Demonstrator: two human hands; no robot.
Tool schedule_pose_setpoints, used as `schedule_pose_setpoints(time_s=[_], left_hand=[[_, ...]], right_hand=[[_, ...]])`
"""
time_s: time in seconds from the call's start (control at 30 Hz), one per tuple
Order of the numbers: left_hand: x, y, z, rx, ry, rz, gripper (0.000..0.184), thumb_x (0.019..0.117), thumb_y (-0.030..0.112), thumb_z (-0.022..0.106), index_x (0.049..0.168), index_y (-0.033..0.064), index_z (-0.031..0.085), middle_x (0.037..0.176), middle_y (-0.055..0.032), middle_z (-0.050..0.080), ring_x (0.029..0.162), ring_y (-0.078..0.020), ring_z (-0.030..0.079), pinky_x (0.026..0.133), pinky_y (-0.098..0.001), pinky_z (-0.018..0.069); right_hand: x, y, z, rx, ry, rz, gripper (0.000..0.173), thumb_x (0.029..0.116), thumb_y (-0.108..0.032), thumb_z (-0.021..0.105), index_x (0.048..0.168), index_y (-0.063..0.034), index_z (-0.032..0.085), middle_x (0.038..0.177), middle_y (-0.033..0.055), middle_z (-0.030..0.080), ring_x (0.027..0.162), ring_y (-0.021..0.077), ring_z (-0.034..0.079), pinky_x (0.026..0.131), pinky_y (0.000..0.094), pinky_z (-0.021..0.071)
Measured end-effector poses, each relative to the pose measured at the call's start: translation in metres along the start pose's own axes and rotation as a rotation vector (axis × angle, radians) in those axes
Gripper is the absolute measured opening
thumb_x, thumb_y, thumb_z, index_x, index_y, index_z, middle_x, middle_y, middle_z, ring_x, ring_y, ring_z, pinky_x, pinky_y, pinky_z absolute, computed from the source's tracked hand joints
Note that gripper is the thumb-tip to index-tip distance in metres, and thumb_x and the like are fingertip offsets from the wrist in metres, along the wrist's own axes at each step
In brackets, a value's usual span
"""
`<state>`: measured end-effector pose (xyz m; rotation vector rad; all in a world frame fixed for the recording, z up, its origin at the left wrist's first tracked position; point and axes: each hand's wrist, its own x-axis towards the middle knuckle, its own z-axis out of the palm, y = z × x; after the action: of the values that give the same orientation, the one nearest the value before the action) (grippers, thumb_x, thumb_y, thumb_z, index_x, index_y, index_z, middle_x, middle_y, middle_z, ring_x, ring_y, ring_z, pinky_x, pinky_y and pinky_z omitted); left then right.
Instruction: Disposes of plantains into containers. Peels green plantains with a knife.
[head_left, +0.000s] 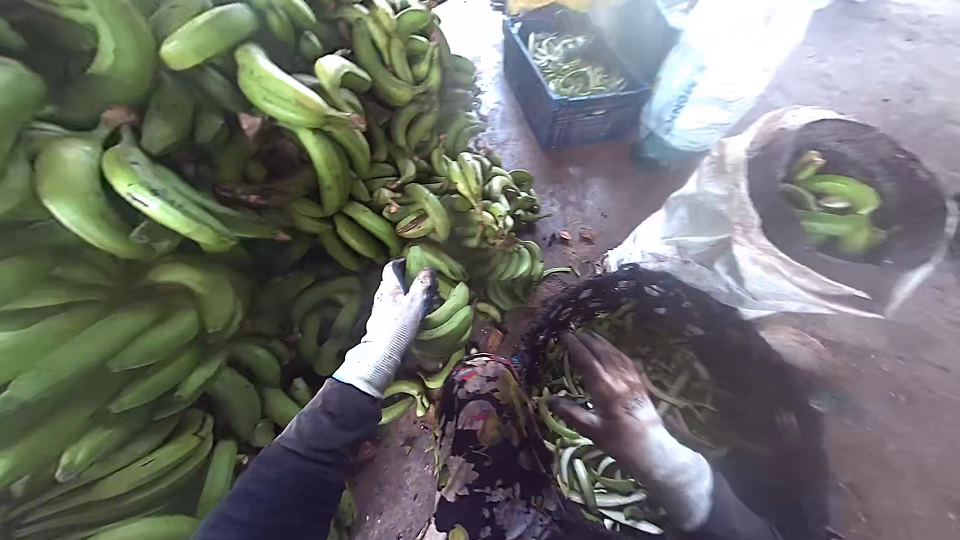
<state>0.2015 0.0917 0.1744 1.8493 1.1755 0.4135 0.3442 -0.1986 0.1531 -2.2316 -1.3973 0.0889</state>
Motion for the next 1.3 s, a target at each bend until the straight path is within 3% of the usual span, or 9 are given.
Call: schedule_pose_setpoints(time_s=[0.17,0.33,0.53,0.63,0.77,0.87,0.97,1.07,1.3], left_hand=[[-0.064,0.106,0.048,-0.177,-0.148,0.339,0.057,0.1052,0.048,0.044,0.154,0.0184,0.037,0.136,-0.0122,0.060,0.118,-0.0232,0.062,0.098,-0.0518,0.0509],[-0.088,0.148,0.108,-1.099,-0.345,-0.017,0.030,0.1082,0.035,0.046,0.125,0.0109,0.054,0.087,-0.0064,0.064,0.065,-0.0151,0.062,0.055,-0.0294,0.0550],[-0.114,0.141,0.174,-1.355,-0.494,-0.396,0.037,0.1098,0.034,0.027,0.097,0.0097,0.052,0.071,-0.0021,0.058,0.055,-0.0106,0.059,0.049,-0.0252,0.0533],[-0.062,0.124,0.166,-1.332,-0.284,-0.270,0.039,0.1077,0.045,0.025,0.096,0.0191,0.052,0.075,0.0031,0.056,0.068,-0.0111,0.058,0.063,-0.0301,0.0529],[-0.076,0.135,0.174,-0.848,-0.218,-0.075,0.042,0.1070,0.048,0.040,0.135,0.0182,0.050,0.120,-0.0003,0.061,0.105,-0.0124,0.061,0.086,-0.0350,0.0525],[-0.120,0.099,0.195,-0.465,-0.509,0.065,0.079,0.1030,0.054,0.047,0.165,0.0230,0.009,0.168,-0.0129,0.019,0.151,-0.0315,0.028,0.116,-0.0599,0.0322],[-0.164,0.074,0.203,-0.661,-0.917,-0.376,0.058,0.1004,0.061,0.048,0.144,0.0218,0.048,0.129,-0.0071,0.062,0.112,-0.0223,0.063,0.086,-0.0518,0.0552],[-0.173,0.058,0.207,-0.852,-1.369,-0.554,0.066,0.0936,0.070,0.051,0.127,0.0138,0.060,0.099,-0.0111,0.070,0.087,-0.0229,0.070,0.074,-0.0426,0.0601],[-0.162,0.080,0.199,-0.430,-0.581,-0.136,0.066,0.0976,0.027,0.066,0.154,0.0092,0.035,0.135,-0.0159,0.059,0.117,-0.0212,0.062,0.097,-0.0413,0.0537]], right_hand=[[0.058,-0.053,-0.026,-0.266,0.098,-0.152,0.097,0.0744,-0.047,0.085,0.152,-0.0047,0.046,0.157,0.0223,0.045,0.148,0.0420,0.037,0.119,0.0627,0.0286],[-0.008,-0.023,-0.046,-0.508,0.414,-0.008,0.064,0.0748,-0.033,0.084,0.132,-0.0120,0.066,0.135,0.0173,0.065,0.121,0.0418,0.064,0.097,0.0633,0.0497],[-0.120,0.007,-0.049,-0.493,0.525,0.148,0.027,0.0796,-0.039,0.073,0.099,-0.0206,0.076,0.097,0.0069,0.075,0.089,0.0300,0.071,0.079,0.0552,0.0542],[-0.187,-0.002,-0.057,-0.202,0.413,0.457,0.037,0.0814,-0.038,0.076,0.104,-0.0081,0.077,0.101,0.0122,0.076,0.095,0.0315,0.072,0.085,0.0554,0.0555],[-0.204,-0.003,-0.055,0.286,0.445,0.864,0.049,0.0838,-0.036,0.073,0.114,0.0026,0.071,0.104,0.0177,0.073,0.092,0.0265,0.071,0.083,0.0483,0.0576],[-0.190,-0.006,-0.046,0.326,0.669,0.670,0.044,0.0805,-0.036,0.077,0.111,-0.0040,0.073,0.102,0.0078,0.073,0.093,0.0104,0.069,0.084,0.0293,0.0578],[-0.179,-0.001,-0.044,0.325,0.708,0.294,0.036,0.0839,-0.035,0.082,0.114,-0.0185,0.072,0.110,-0.0006,0.071,0.111,0.0112,0.065,0.101,0.0355,0.0536],[-0.172,-0.001,-0.045,0.199,0.573,0.145,0.032,0.0861,-0.039,0.079,0.111,-0.0207,0.069,0.109,-0.0001,0.072,0.113,0.0150,0.065,0.109,0.0457,0.0465],[-0.152,-0.022,-0.036,-0.092,0.218,0.374,0.047,0.0885,-0.051,0.069,0.102,-0.0067,0.075,0.092,0.0090,0.076,0.089,0.0268,0.073,0.086,0.0529,0.0557]])
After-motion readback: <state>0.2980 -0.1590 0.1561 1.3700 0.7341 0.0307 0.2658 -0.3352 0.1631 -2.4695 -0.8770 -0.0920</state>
